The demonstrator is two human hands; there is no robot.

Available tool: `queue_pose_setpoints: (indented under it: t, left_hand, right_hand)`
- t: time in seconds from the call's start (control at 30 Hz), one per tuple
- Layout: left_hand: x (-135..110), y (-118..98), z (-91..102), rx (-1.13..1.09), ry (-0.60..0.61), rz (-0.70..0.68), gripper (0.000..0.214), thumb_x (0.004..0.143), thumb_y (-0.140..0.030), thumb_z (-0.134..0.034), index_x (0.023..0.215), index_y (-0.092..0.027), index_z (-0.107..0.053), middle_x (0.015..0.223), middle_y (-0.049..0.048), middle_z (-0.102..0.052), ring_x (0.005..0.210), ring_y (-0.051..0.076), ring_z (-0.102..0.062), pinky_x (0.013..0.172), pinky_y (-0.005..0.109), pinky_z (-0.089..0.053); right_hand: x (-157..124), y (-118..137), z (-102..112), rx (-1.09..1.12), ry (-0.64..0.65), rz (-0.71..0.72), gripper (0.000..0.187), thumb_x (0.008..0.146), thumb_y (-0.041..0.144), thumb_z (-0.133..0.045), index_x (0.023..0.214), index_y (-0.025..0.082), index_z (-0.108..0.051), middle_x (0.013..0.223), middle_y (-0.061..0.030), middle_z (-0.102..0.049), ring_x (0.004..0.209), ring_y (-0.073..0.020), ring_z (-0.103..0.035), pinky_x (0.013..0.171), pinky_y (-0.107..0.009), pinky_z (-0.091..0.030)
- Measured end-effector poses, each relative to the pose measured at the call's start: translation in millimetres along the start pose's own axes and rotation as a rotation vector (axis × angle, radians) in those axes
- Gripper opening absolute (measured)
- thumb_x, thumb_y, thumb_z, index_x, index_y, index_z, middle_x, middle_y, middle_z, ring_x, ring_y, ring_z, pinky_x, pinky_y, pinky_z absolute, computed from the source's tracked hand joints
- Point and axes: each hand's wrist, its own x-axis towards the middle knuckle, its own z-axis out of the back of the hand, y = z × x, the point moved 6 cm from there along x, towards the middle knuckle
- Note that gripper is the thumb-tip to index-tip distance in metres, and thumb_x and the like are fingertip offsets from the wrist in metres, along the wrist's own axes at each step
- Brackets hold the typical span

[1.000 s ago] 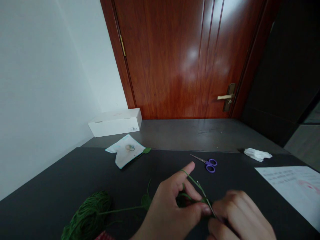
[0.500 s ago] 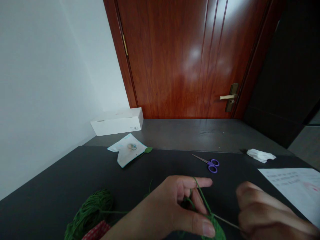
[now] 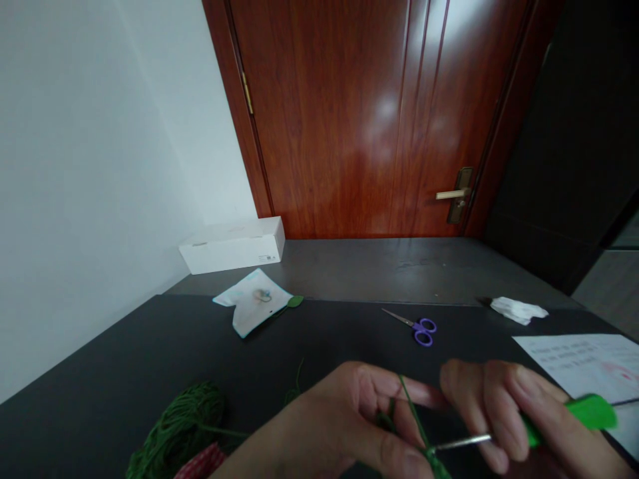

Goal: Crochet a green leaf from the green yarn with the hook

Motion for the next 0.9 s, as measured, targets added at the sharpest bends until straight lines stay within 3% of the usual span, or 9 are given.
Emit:
queue_pose_setpoints:
  t: [0.13, 0.23, 0.4, 0.47, 0.63, 0.8, 0.9]
  left_hand:
    - [-2, -2, 15.6, 0.169, -0.293, -0.111, 0.063, 0.06, -0.025, -0.086, 0.119, -0.02, -0.066, 0.076, -0.0035, -0.062, 0.073, 0.012, -0.056, 0.08, 0.027, -0.042]
    - [-3, -3, 17.6, 0.367, -0.4, -0.16, 0.057, 0.066, -0.027, -0.08, 0.12, -0.02, -0.065, 0.081, -0.0022, -0.064, 0.077, 0.014, -0.059, 0.084, 0.032, -0.044]
    - [-6, -9, 12.7, 0.463, -0.464, -0.2, 0.015, 0.069, -0.025, -0.074, 0.078, -0.016, -0.067, 0.125, 0.008, -0.064, 0.112, 0.025, -0.059, 0.095, 0.037, -0.042]
    - [-7, -10, 11.1, 0.482, -0.469, -0.19, 0.018, 0.069, -0.023, -0.073, 0.085, -0.016, -0.069, 0.123, 0.0082, -0.065, 0.11, 0.025, -0.059, 0.095, 0.037, -0.042]
    - [-7, -9, 10.2, 0.513, -0.458, -0.17, 0.058, 0.073, -0.023, -0.069, 0.13, -0.02, -0.059, 0.096, 0.0021, -0.067, 0.093, 0.02, -0.062, 0.087, 0.035, -0.045]
    - [-5, -8, 13.4, 0.522, -0.475, -0.159, 0.043, 0.071, -0.027, -0.071, 0.112, -0.017, -0.069, 0.094, 0.0033, -0.069, 0.092, 0.021, -0.062, 0.09, 0.036, -0.044]
    - [-6, -8, 12.0, 0.507, -0.465, -0.159, 0.024, 0.071, -0.026, -0.071, 0.093, -0.017, -0.072, 0.106, 0.0061, -0.071, 0.097, 0.022, -0.063, 0.091, 0.037, -0.043]
  right_hand:
    - [0, -7, 0, -0.105, -0.033, -0.023, 0.044, 0.097, 0.05, -0.044, 0.068, 0.026, -0.068, 0.065, -0.0009, -0.056, 0.063, -0.0185, -0.049, 0.062, -0.032, -0.04]
    - [0, -14, 1, -0.172, -0.063, -0.07, 0.043, 0.094, 0.054, -0.048, 0.068, 0.024, -0.066, 0.068, -0.0011, -0.052, 0.066, -0.0192, -0.048, 0.064, -0.032, -0.04]
    - [4, -22, 3, -0.111, -0.077, -0.15, 0.044, 0.095, 0.052, -0.046, 0.067, 0.023, -0.063, 0.068, -0.0011, -0.051, 0.068, -0.0193, -0.049, 0.067, -0.032, -0.044]
    - [6, -22, 4, -0.081, -0.11, -0.194, 0.045, 0.094, 0.053, -0.048, 0.064, 0.023, -0.062, 0.066, -0.0007, -0.051, 0.066, -0.0186, -0.048, 0.066, -0.031, -0.045]
    - [11, -18, 1, -0.033, -0.165, -0.246, 0.046, 0.091, 0.055, -0.052, 0.061, 0.022, -0.062, 0.061, -0.0001, -0.05, 0.061, -0.017, -0.045, 0.062, -0.029, -0.043]
    - [12, -13, 3, -0.057, -0.132, -0.305, 0.047, 0.091, 0.051, -0.053, 0.055, 0.021, -0.057, 0.057, 0.0, -0.048, 0.059, -0.0172, -0.043, 0.06, -0.03, -0.043]
    - [14, -9, 7, -0.108, -0.1, -0.308, 0.049, 0.094, 0.049, -0.05, 0.055, 0.021, -0.058, 0.056, 0.0002, -0.049, 0.058, -0.0169, -0.043, 0.061, -0.03, -0.043]
